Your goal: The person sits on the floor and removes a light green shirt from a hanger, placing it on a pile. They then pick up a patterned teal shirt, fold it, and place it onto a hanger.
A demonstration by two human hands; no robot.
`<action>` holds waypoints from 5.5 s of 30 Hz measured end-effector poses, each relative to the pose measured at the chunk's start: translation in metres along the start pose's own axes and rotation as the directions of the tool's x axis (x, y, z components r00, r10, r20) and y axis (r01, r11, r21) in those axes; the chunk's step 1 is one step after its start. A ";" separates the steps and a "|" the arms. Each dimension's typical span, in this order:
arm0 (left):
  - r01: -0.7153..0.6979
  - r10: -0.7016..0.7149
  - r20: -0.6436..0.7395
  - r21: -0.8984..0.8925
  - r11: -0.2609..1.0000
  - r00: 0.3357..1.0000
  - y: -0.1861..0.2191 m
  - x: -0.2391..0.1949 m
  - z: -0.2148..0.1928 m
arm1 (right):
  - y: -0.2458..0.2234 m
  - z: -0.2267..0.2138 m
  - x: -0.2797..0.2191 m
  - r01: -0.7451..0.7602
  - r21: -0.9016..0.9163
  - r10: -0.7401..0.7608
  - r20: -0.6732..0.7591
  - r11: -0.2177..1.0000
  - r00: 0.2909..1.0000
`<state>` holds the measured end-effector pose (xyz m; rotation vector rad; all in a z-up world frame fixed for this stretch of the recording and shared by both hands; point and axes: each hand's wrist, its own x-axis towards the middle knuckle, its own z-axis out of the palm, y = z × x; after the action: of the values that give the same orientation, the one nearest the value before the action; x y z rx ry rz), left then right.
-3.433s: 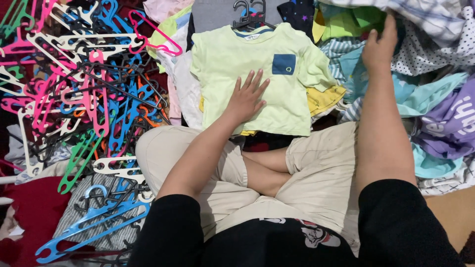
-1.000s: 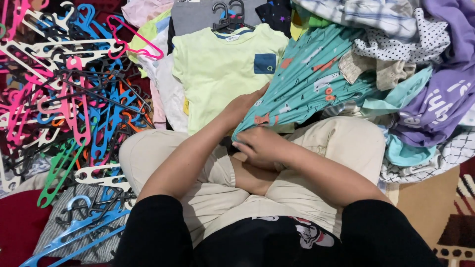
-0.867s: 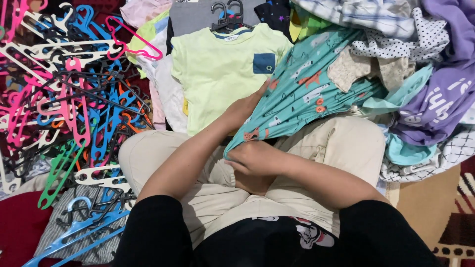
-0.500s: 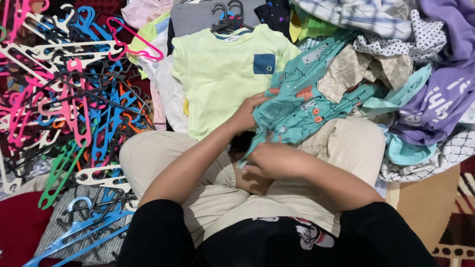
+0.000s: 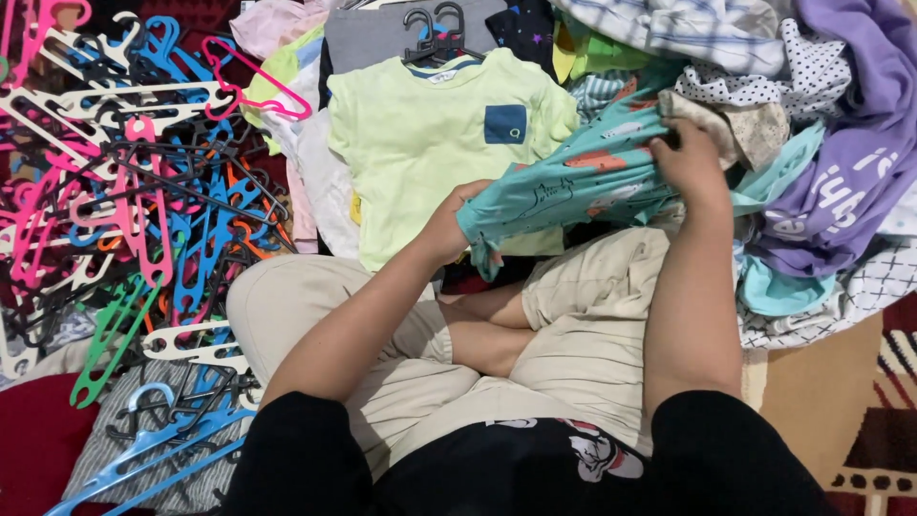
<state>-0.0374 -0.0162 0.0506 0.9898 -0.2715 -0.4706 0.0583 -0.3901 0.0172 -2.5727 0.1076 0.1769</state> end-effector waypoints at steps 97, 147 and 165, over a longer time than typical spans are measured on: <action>-0.169 0.499 -0.193 0.789 0.591 0.845 0.001 0.010 -0.011 | -0.158 0.085 -0.041 -0.503 0.842 -0.472 0.531 0.196 0.703; 0.538 -0.015 -0.540 0.835 0.115 0.841 0.072 -0.014 -0.103 | -0.164 0.126 -0.033 0.223 0.038 -0.225 0.257 0.974 0.940; 0.235 -0.051 -0.232 0.971 0.055 0.971 0.031 -0.004 -0.088 | -0.106 0.121 0.001 0.219 0.553 -0.014 -0.350 0.804 0.937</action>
<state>0.0047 0.0645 0.0310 2.5269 -0.3791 -0.3361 0.0588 -0.2363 -0.0289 -1.9512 0.1045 -0.3018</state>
